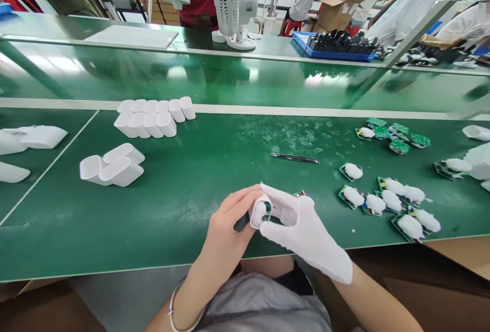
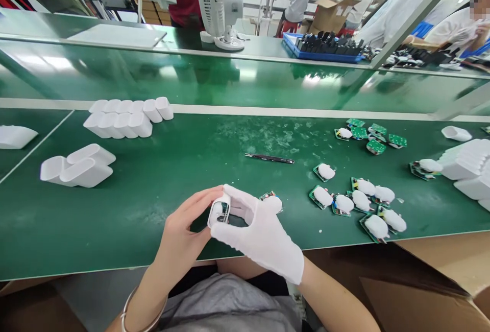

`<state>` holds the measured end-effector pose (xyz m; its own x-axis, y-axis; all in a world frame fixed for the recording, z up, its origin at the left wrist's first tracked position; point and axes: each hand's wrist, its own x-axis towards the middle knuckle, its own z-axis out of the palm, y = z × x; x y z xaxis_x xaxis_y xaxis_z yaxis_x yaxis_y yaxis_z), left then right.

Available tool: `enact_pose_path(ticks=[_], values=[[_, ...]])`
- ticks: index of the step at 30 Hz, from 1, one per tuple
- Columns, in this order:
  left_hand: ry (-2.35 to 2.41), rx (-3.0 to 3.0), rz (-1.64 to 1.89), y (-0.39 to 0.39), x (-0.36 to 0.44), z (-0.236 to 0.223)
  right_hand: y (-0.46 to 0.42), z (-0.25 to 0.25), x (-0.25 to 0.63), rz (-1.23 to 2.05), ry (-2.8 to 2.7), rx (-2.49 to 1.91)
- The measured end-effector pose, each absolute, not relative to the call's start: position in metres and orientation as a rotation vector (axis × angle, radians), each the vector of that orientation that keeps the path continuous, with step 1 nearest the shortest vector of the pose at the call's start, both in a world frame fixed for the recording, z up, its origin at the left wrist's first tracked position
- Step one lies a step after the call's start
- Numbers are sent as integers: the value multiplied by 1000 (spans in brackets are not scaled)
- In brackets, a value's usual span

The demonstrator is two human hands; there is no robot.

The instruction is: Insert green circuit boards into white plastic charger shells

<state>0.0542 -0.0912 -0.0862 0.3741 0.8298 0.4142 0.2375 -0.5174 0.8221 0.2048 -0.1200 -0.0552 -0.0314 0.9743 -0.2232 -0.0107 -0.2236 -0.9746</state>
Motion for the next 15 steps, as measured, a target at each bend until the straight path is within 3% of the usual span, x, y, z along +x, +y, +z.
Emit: enact_pose_path(ticks=[8, 15], values=[[960, 1957, 1020, -90, 55, -86, -119, -62, 210, 1320, -1301, -1419], [1131, 1934, 741, -91, 53, -85, -120, -47, 247, 338, -1509, -1612]])
